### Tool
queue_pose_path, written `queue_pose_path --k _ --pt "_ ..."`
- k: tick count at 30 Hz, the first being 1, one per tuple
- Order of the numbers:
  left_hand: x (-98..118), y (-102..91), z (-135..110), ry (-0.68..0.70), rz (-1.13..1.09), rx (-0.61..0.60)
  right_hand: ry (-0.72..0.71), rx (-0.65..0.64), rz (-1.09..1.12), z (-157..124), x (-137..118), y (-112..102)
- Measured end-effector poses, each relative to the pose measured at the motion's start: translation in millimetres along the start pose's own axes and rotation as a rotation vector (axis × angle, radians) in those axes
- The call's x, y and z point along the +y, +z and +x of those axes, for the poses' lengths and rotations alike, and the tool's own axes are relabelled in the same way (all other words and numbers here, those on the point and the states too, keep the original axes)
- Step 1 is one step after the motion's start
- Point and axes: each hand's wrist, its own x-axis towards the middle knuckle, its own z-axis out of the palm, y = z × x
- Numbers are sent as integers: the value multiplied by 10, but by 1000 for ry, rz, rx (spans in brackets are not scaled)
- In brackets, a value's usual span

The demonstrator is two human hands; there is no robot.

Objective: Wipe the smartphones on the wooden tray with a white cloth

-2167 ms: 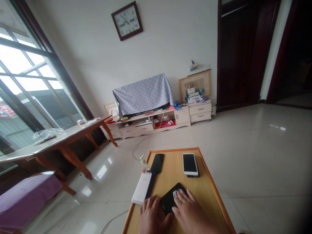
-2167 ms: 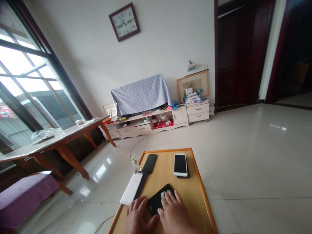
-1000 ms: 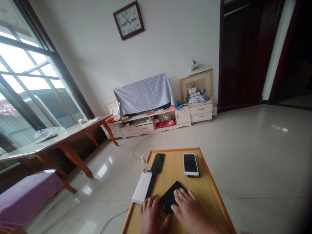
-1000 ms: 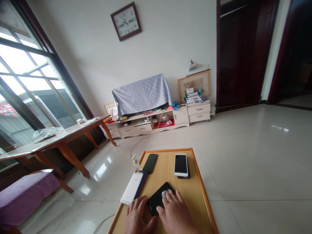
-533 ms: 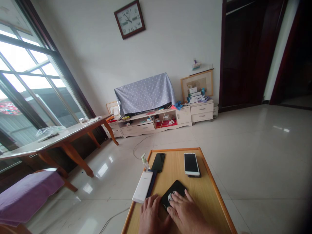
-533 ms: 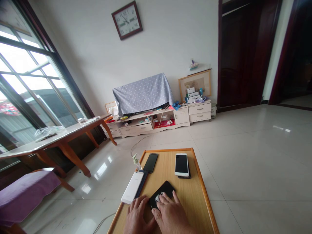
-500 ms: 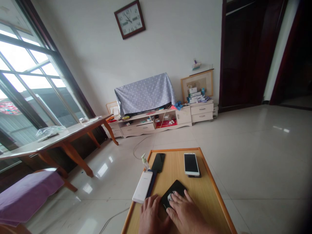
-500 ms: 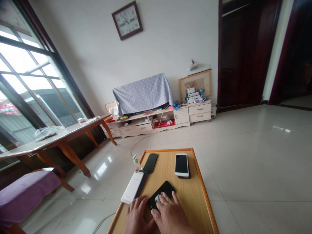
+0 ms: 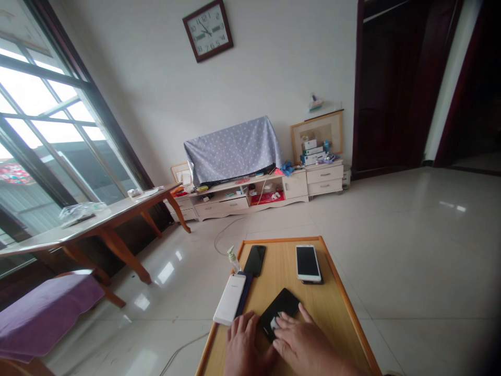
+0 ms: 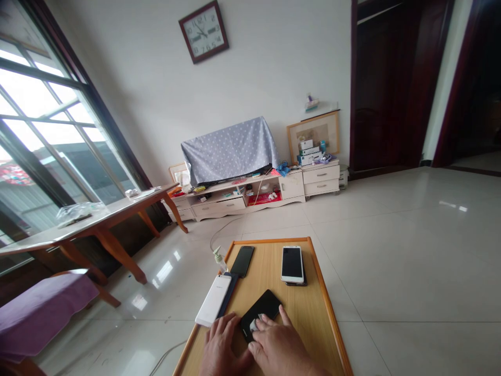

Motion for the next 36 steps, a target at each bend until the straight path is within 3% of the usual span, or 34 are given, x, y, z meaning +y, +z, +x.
queue_pose_path --k 7,10,14,17,24,27,31,33,36 --pt "36 -30 1 -26 -15 17 177 120 -139 49 222 80" --pt "7 -4 8 -17 -17 18 155 136 -146 50 147 230" --pt "-31 18 14 -18 2 6 40 32 -84 31 7 409" --pt "-28 12 14 -7 1 11 21 69 -81 22 46 391" --pt "9 12 4 -25 -13 28 222 186 -217 67 399 269" --pt "-12 22 -1 -20 -19 27 170 181 -197 59 311 382" --pt "-54 34 0 1 -11 31 35 48 -93 48 55 510" --pt "-65 42 7 3 -7 34 16 17 -60 50 -6 485" --pt "-64 58 13 7 -15 48 74 96 -80 55 47 351"
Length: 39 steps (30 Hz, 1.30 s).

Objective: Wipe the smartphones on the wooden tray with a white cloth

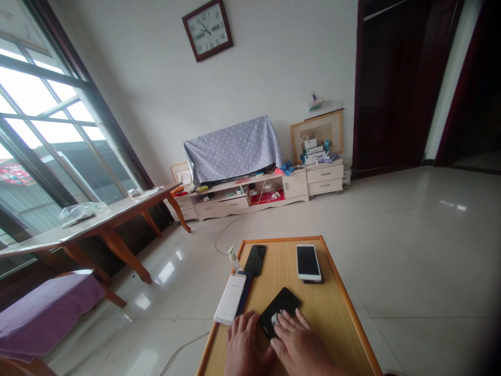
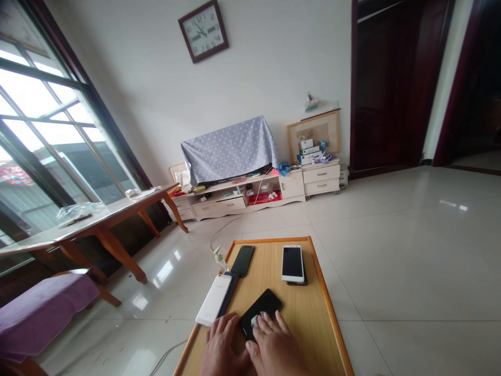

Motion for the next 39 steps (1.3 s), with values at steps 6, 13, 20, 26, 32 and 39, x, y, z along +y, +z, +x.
queue_pose_path --k 6,13,20,26,32,39 --pt "20 -3 -8 -12 -6 -4 137 58 -45 33 105 -124" --pt "12 -30 5 -10 33 -40 -68 -121 115 -14 -123 -57" --pt "47 -23 -1 -19 -6 -27 156 52 -50 109 166 -157" --pt "-1 -26 14 -4 2 -24 -24 -96 64 56 -73 -60" --pt "4 -27 -8 -2 11 -11 -54 -48 81 75 -36 -79" --pt "9 5 -6 -7 -10 -4 95 64 -39 147 169 -38"
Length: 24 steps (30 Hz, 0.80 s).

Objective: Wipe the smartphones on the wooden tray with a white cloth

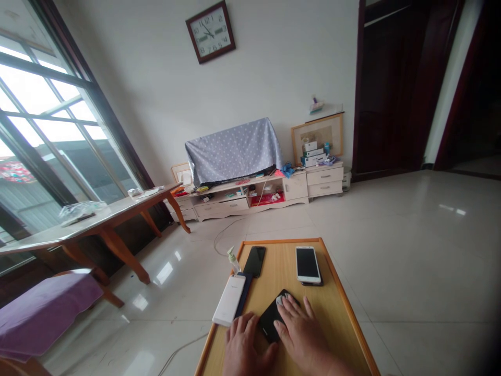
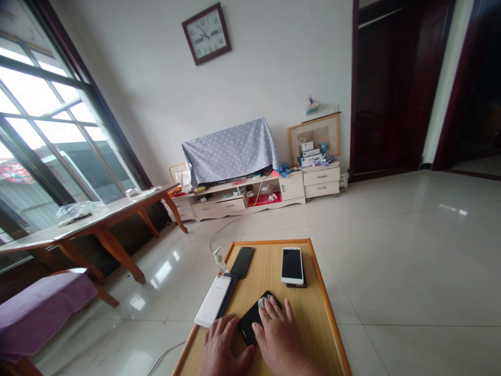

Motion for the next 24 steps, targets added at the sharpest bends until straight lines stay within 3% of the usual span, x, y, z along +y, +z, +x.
queue_pose_path --k 6,8,14,21,24 --pt "-9 -35 12 9 27 -32 -218 -200 146 -123 -287 -16" --pt "2 -41 8 4 28 -25 -202 -162 148 -99 -261 -36" --pt "29 -34 -4 1 4 -14 44 26 6 25 -1 -14" --pt "34 -58 -3 -6 31 -27 -195 -127 122 -119 -226 -21" --pt "28 -52 -6 5 25 -14 -156 -97 113 -85 -194 -44"
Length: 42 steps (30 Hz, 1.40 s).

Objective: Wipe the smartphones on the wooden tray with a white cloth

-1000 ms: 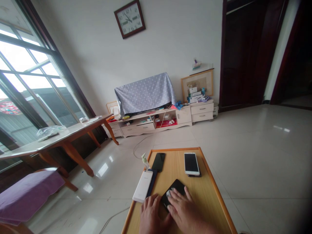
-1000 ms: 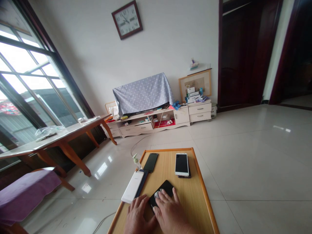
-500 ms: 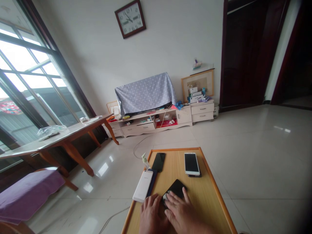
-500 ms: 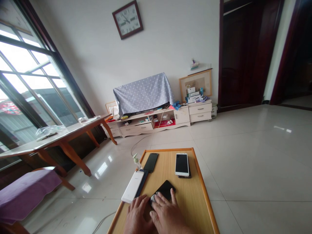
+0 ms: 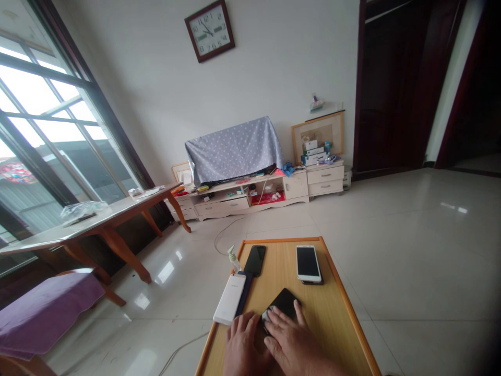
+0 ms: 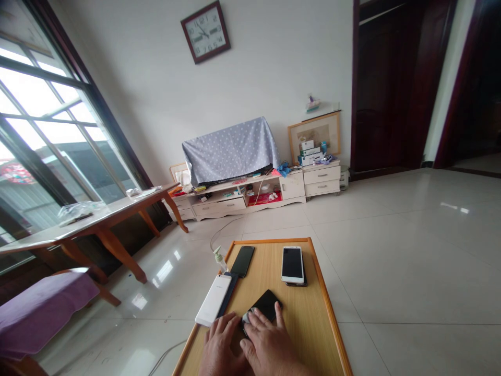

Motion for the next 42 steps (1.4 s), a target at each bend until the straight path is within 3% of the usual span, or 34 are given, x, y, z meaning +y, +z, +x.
queue_pose_path --k 5,7,13,16,21,23,28,30,36,39,42 --pt "5 12 4 -3 -24 4 226 125 -124 95 250 -8" --pt "13 2 7 -6 -27 -5 203 116 -121 82 251 9" --pt "13 -36 10 -18 13 -54 -68 -60 27 -23 -47 28" --pt "12 -25 6 -13 -4 -22 -15 -15 17 11 -26 4" --pt "28 -11 2 -17 -33 -15 211 113 -97 98 203 -4" --pt "33 -15 6 -20 -33 -14 195 97 -90 79 201 2" --pt "30 -22 13 -17 3 -28 -15 -49 42 -17 9 -6" --pt "31 -22 12 -13 8 -19 -5 -35 39 -10 -1 -20" --pt "40 -25 9 -17 -23 -21 249 135 -130 81 247 -39" --pt "25 -21 7 -18 -24 -10 200 116 -117 48 198 -25" --pt "-5 -19 6 -13 -15 -13 80 -19 -18 -13 -11 -7"
